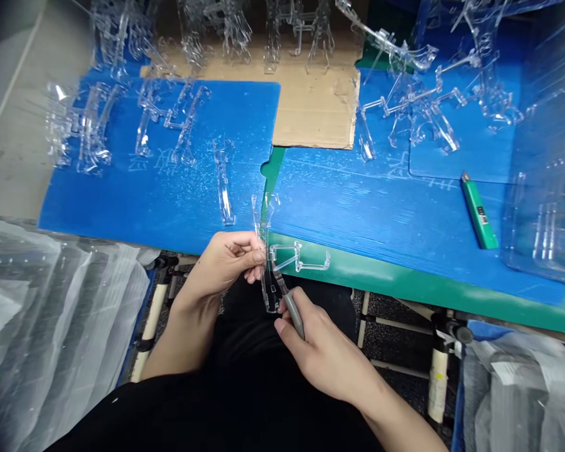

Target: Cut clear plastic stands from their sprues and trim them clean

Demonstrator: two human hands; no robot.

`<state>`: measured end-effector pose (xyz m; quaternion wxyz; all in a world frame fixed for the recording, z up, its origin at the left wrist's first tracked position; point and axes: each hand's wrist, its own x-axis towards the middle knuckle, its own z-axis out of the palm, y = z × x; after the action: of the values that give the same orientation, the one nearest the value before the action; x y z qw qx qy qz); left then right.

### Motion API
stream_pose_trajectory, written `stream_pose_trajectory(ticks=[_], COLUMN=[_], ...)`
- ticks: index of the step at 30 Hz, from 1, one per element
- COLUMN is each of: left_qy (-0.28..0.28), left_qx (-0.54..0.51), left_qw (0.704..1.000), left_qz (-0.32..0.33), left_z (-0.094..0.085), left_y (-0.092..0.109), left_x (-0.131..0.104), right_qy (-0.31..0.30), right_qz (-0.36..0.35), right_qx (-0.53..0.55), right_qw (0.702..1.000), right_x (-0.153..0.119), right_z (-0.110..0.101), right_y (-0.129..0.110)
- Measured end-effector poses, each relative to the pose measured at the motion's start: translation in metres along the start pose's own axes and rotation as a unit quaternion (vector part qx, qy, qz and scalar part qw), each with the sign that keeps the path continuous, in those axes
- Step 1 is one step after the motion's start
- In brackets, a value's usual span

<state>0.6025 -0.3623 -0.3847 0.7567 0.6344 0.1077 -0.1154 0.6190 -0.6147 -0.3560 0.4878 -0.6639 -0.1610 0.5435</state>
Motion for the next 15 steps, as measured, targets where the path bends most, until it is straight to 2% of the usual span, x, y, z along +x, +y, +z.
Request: stream_pose_trajectory(ticks=[6, 8, 10, 11, 13, 15], left_qy=[-0.006, -0.009, -0.013, -0.016, -0.025, -0.046], left_qx=[-0.009, -0.001, 0.012, 0.02, 0.048, 0.104], left_qw=[1.0, 1.0, 1.0, 0.999, 0.998, 0.991], left_qz=[-0.013, -0.019, -0.023, -0.025, -0.038, -0.072], left_z=[0.006, 0.009, 0.012, 0.015, 0.021, 0.027], left_y=[0.004, 0.009, 0.016, 0.021, 0.032, 0.043], left_x=[0.002, 0.008, 0.019, 0.028, 0.051, 0.076], right_qy=[-0.015, -0.01, -0.01, -0.015, -0.034, -0.049], right_qz=[-0.02, -0.024, -0.025, -0.026, -0.028, -0.035], right_qx=[0.01, 0.057, 0.151, 0.223, 0.372, 0.469], right_qw=[1.0, 0.998, 0.988, 0.974, 0.927, 0.881], right_x=[-0.003, 0.0, 0.005, 0.009, 0.019, 0.027], right_z=[-0.004, -0.006, -0.01, -0.012, -0.019, -0.027], right_y=[0.005, 0.009, 0.012, 0.013, 0.014, 0.014])
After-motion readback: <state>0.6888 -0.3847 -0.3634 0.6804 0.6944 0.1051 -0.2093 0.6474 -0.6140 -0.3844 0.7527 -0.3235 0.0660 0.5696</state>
